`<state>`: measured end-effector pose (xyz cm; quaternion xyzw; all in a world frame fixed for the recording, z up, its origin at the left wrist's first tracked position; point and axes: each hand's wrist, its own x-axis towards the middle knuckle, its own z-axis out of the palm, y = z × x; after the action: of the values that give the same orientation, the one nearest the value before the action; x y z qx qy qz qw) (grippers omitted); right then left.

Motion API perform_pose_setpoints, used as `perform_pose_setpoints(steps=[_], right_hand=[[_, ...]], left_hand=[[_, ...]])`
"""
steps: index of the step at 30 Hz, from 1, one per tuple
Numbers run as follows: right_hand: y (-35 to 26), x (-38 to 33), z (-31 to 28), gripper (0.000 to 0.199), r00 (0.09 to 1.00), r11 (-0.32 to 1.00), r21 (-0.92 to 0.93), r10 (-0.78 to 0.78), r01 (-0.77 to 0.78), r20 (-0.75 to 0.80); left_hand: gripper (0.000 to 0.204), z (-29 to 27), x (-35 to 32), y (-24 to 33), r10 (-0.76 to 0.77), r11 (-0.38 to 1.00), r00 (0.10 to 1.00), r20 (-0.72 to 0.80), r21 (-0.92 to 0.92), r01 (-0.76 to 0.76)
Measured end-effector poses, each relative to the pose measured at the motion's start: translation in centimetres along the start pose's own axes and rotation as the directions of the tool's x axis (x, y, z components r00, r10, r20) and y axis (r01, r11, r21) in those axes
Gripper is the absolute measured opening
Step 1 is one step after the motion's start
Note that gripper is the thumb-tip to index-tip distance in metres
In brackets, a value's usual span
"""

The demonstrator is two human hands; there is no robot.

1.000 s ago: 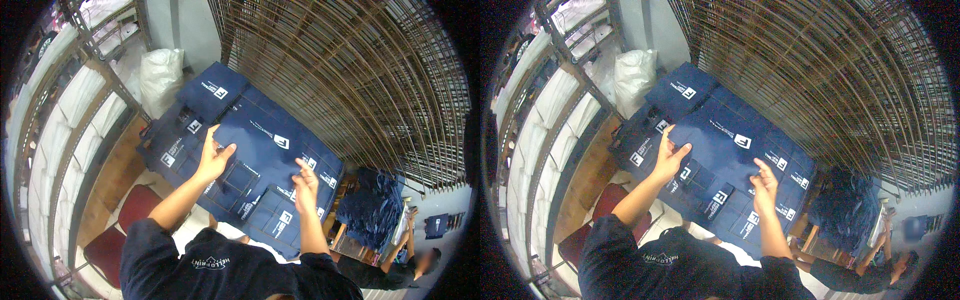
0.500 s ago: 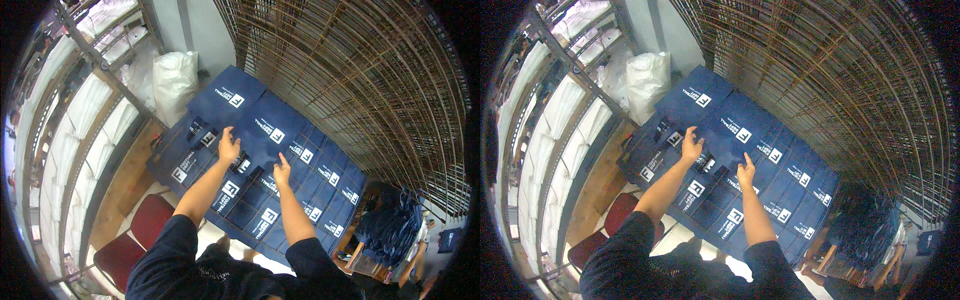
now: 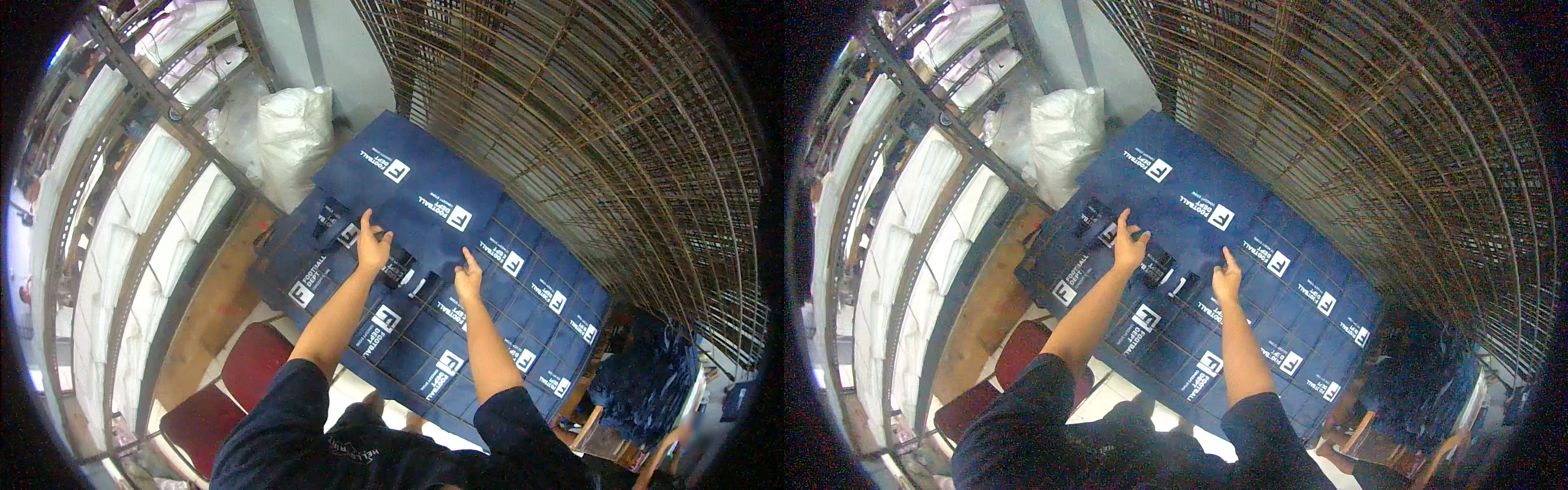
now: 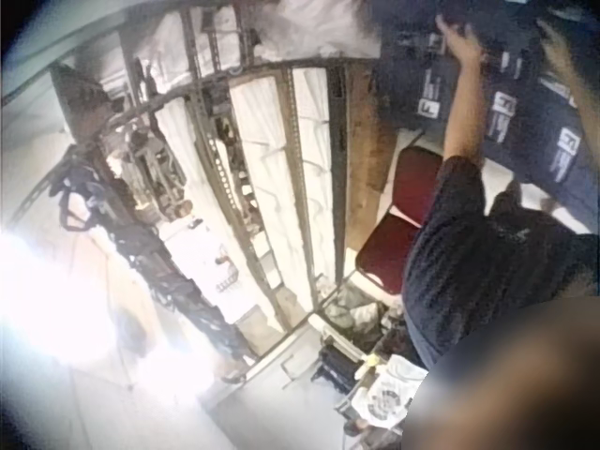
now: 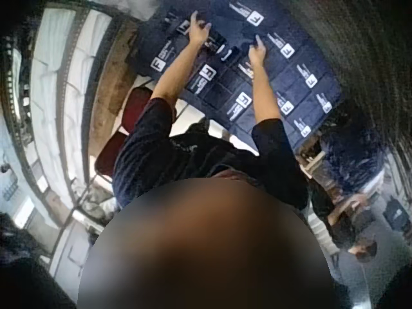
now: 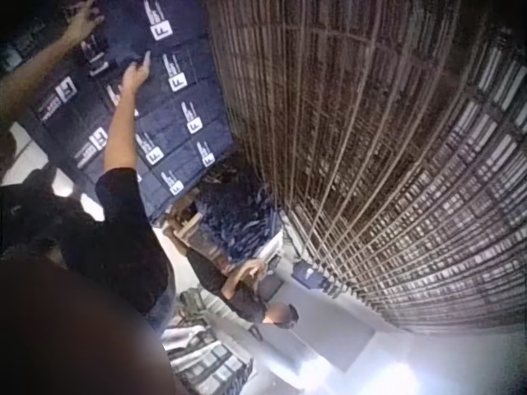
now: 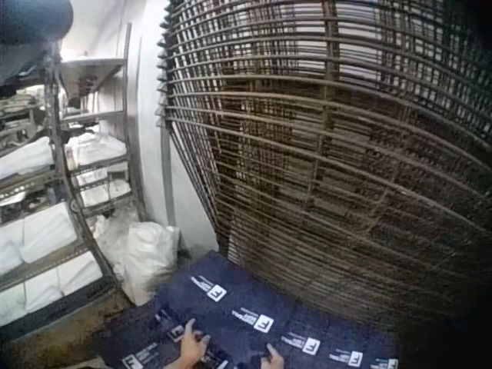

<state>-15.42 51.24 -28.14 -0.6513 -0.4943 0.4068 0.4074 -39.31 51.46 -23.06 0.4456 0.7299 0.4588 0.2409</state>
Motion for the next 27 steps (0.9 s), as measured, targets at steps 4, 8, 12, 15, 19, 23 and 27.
perform_pose_setpoints(steps=[4, 8, 12, 15, 19, 23, 27], right_hand=[[-1.8, 0.7, 0.4, 0.054, 0.986, 0.988, -0.059, 0.145, -0.141, 0.083], [-1.8, 0.6, 0.7, 0.054, 0.982, 0.984, -0.062, 0.170, -0.165, 0.086], [-0.2, 1.5, 0.7, 0.054, 0.986, 0.988, -0.081, 0.138, -0.131, 0.090], [-0.3, 1.7, 0.9, 0.054, 0.984, 0.985, -0.096, 0.154, -0.145, 0.095], [1.9, 2.4, 1.2, 0.057, 0.987, 0.987, -0.114, 0.128, -0.117, 0.098], [-4.1, -0.5, -0.2, 0.054, 0.997, 0.955, -0.290, 0.067, -0.056, 0.029], [-2.3, -4.0, -4.9, 0.046, 0.987, 0.965, -0.230, -0.143, 0.122, -0.078]], left_hand=[[0.082, -1.4, 0.4, -0.1, -0.124, 0.982, 0.983, 0.132, -0.128, 0.141], [0.085, -4.0, -2.4, -0.7, 0.027, 0.997, 0.997, 0.077, -0.080, -0.021], [0.080, -8.6, -8.1, -0.6, 0.001, 0.991, 0.995, 0.104, -0.132, 0.012], [0.074, -12.0, -13.0, -2.6, -0.058, 0.995, 0.990, 0.132, -0.071, 0.068], [0.071, -14.4, -18.8, -4.8, -0.143, 0.983, 0.980, 0.141, -0.095, 0.158], [0.068, -15.6, -22.6, -5.5, -0.184, 0.983, 0.970, 0.161, 0.020, 0.183], [0.067, -15.5, -24.4, -5.3, -0.163, 0.987, 0.966, 0.200, 0.036, 0.159]])
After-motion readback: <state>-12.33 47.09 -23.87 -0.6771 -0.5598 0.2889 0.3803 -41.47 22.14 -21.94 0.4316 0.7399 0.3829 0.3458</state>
